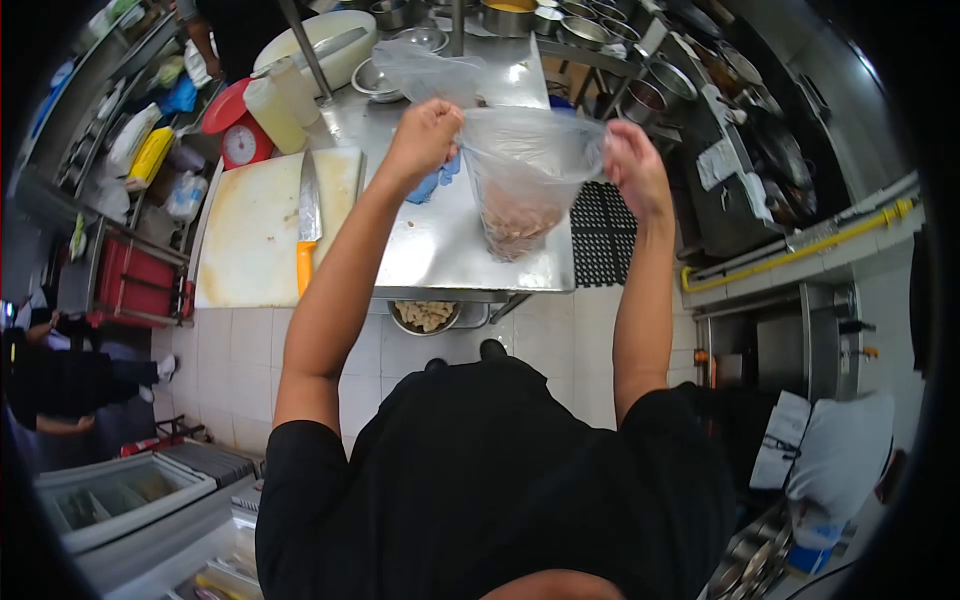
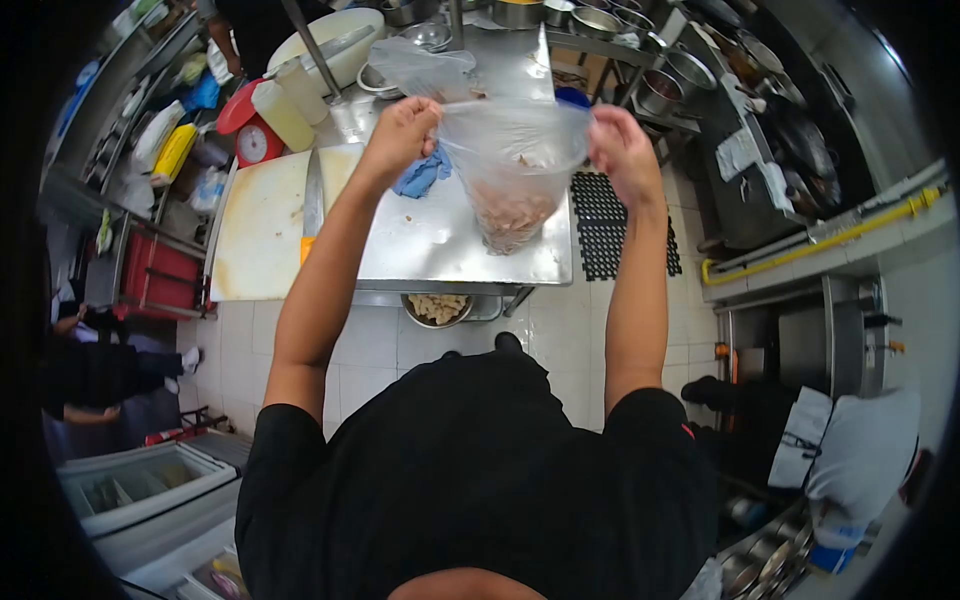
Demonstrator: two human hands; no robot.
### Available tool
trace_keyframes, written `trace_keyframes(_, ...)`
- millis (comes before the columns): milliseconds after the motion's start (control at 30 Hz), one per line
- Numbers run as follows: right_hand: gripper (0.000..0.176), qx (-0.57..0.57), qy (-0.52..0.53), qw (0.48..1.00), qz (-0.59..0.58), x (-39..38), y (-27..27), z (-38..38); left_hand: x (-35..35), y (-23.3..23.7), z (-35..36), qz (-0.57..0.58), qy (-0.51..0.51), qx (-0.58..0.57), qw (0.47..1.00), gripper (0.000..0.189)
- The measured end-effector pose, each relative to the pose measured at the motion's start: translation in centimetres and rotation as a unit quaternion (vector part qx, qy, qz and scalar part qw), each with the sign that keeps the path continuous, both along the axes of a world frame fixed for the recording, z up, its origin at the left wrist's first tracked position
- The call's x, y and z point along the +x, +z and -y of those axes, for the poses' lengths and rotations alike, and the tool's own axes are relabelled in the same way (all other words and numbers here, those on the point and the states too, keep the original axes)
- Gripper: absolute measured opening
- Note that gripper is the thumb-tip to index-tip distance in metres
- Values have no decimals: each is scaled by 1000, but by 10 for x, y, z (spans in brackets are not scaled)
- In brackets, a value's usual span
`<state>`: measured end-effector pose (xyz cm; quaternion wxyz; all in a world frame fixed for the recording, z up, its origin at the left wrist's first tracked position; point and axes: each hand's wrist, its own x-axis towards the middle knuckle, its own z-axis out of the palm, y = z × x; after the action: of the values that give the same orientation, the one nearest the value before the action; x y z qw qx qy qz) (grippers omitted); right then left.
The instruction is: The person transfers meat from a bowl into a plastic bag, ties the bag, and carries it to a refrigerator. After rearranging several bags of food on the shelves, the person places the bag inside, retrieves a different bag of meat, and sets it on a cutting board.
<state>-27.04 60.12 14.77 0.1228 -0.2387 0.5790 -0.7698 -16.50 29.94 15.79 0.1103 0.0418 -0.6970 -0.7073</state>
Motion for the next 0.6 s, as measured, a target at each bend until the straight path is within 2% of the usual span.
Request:
trace_keyframes(33, 53, 7, 35, 999, -12, -7, -27, -16, 3, 0, -1, 3, 10, -4, 1000, 14)
trace_keyframes(100, 75, 159, 14, 985, -63, -3, -67, -14, 4, 2, -10, 14, -3, 81, 997, 16)
trace_keyframes(133, 75, 156, 19, 986, -57, -6, -77, -6, 3, 9, -16, 4, -18, 53, 998, 17)
trace_keyframes(200, 85, 128, 30, 959, -249, -11, -91, 28, -1, 23, -38, -5, -22, 10, 1000, 18)
trace_keyframes(233, 80, 199, 19, 937, -286, 13, -49, 48, -4, 29, -46, -19, -30, -33, 999, 19)
trace_keyframes(267, 67, 152, 57, 966, -203, 17, -40, 63, -9, 29, -47, -32, -80, -58, 995, 21)
trace_keyframes(300, 55, 105, 96, 983, -118, 16, -37, 73, -7, 31, -44, -28, -68, -66, 995, 21)
trace_keyframes(367, 28, 153, -21, 978, -140, 1, -45, 79, -7, 37, -37, -25, 55, -93, 994, 25)
trace_keyframes(400, 22, 117, -68, 987, -83, 2, -42, 74, -20, 13, -7, 8, 105, -101, 989, 29)
trace_keyframes(433, 21, 54, -87, 993, -51, 3, -41, 66, -28, -16, 17, 10, 113, -102, 988, 29)
trace_keyframes(467, 22, 13, -80, 997, -9, -1, -53, 58, -32, -49, 38, 76, 119, -269, 953, 32)
trace_keyframes(500, 22, 15, -73, 997, -6, -5, -60, 48, -33, -78, 50, 142, 119, -426, 885, 35)
trace_keyframes(533, 21, 13, -64, 998, 25, -5, -67, 37, -33, -110, 50, 151, 122, -422, 886, 35)
trace_keyframes(600, 21, 15, -49, 997, 57, -2, -73, 26, -36, -155, 37, 81, 164, -570, 801, 42)
